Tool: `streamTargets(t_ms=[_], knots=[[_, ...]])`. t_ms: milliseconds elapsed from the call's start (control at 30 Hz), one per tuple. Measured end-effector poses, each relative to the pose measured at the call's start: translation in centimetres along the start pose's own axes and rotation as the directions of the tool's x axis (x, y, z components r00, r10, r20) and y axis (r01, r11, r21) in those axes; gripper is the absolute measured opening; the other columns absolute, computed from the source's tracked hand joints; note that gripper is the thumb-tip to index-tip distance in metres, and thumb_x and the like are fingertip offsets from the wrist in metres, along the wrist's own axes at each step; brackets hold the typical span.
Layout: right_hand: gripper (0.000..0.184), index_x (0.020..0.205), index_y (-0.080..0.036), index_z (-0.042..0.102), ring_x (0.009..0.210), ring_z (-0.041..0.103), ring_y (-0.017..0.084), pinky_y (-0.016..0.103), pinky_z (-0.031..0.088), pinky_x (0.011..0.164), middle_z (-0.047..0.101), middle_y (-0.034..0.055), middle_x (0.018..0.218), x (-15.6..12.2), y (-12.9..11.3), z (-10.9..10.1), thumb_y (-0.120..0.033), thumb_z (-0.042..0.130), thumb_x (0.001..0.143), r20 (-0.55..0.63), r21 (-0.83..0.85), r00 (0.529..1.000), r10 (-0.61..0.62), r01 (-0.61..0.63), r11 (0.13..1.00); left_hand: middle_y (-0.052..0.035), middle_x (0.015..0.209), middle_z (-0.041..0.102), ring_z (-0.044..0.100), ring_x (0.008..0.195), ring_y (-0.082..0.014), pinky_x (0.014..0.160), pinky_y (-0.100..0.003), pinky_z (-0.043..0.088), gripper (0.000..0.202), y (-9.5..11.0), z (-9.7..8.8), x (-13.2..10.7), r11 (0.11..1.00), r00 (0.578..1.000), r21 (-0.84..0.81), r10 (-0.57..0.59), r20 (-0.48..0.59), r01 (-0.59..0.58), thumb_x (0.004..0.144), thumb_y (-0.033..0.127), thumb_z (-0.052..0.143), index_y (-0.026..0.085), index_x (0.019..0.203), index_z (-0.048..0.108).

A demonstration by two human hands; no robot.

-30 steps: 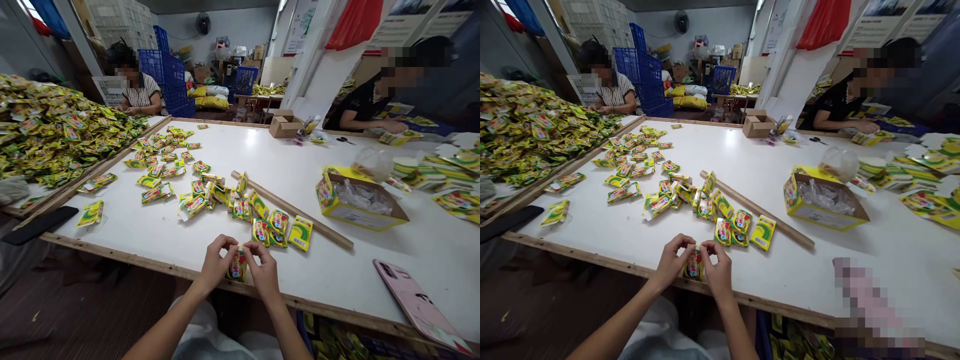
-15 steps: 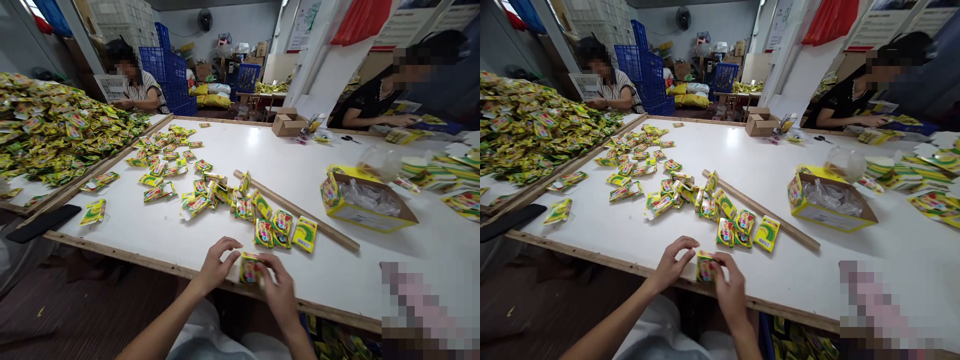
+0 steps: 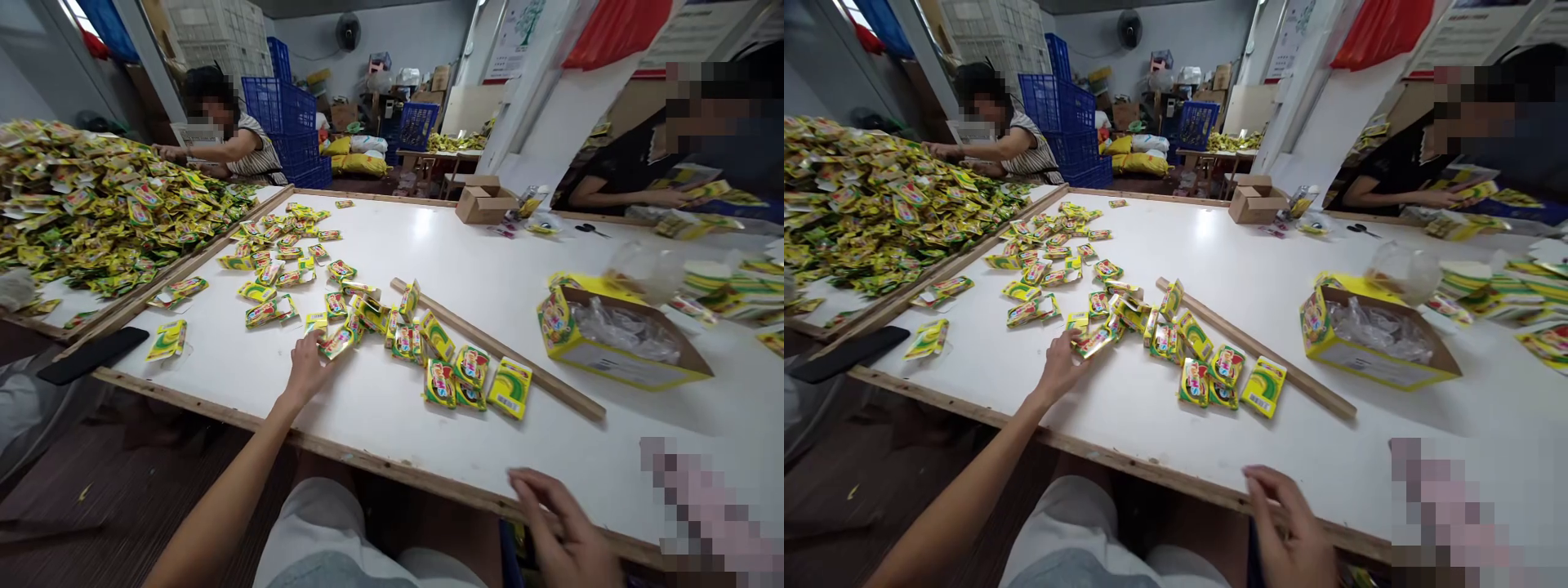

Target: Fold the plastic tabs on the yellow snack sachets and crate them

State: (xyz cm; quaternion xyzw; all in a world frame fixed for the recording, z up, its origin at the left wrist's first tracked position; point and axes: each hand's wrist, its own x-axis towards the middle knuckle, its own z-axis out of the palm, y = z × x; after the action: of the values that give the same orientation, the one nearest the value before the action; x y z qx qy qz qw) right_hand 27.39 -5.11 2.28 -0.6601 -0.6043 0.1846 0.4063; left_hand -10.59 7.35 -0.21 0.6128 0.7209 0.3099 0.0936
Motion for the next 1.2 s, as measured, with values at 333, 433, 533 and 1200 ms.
streamTargets(t_ms=[333,433,533,1200], knots=[[0.04,0.12,-0.026,0.054,0.105,0.062,0.023,0.038,0.049,0.09,0.066,0.0061,0.112,4.1,-6.3,12.6,-0.036,0.062,0.082,0.478,0.479,0.856,-0.195,-0.068,0.875,-0.0056,0.123,0.058,0.045,0.124,-0.0266,0.11,-0.049,0.025,0.065,6.8,-1.7,-7.1,0.798,0.783,-0.447,0.555,0.281,-0.405,0.067,-0.002,0.055,0.03,0.123,0.049],[0.039,0.118,-0.026,0.046,0.092,0.066,0.02,0.035,0.053,0.082,0.067,0.0043,0.1,3.9,-5.8,13.9,-0.036,0.061,0.084,0.398,0.624,0.911,-0.11,-0.181,0.76,-0.009,0.131,0.051,0.043,0.128,-0.0254,0.11,-0.048,0.029,0.05,7.3,0.2,-7.2,0.806,0.938,-0.542,0.336,0.085,-0.239,0.079,0.006,0.053,0.026,0.124,0.047],[0.043,0.116,-0.027,0.042,0.087,0.067,0.019,0.032,0.054,0.077,0.066,0.0032,0.096,3.1,-5.3,14.1,-0.034,0.066,0.081,0.29,0.7,0.957,0.005,-0.215,0.681,-0.0087,0.116,0.059,0.058,0.107,-0.0224,0.094,-0.039,0.046,0.033,7.3,2.1,-7.9,0.698,0.967,-0.716,0.196,0.162,-0.021,0.087,0.023,0.054,0.024,0.12,0.048],[0.022,0.091,-0.021,0.068,0.092,0.064,0.023,0.035,0.051,0.08,0.069,0.0073,0.098,3.5,-3.9,12.7,-0.04,0.064,0.082,0.211,0.497,0.97,-0.119,-0.002,0.868,-0.0056,0.094,0.067,0.062,0.089,-0.0186,0.083,-0.031,0.048,0.012,8.9,3.7,-8.0,0.673,0.948,-0.74,0.246,0.204,-0.015,0.086,0.023,0.057,0.018,0.095,0.064]])
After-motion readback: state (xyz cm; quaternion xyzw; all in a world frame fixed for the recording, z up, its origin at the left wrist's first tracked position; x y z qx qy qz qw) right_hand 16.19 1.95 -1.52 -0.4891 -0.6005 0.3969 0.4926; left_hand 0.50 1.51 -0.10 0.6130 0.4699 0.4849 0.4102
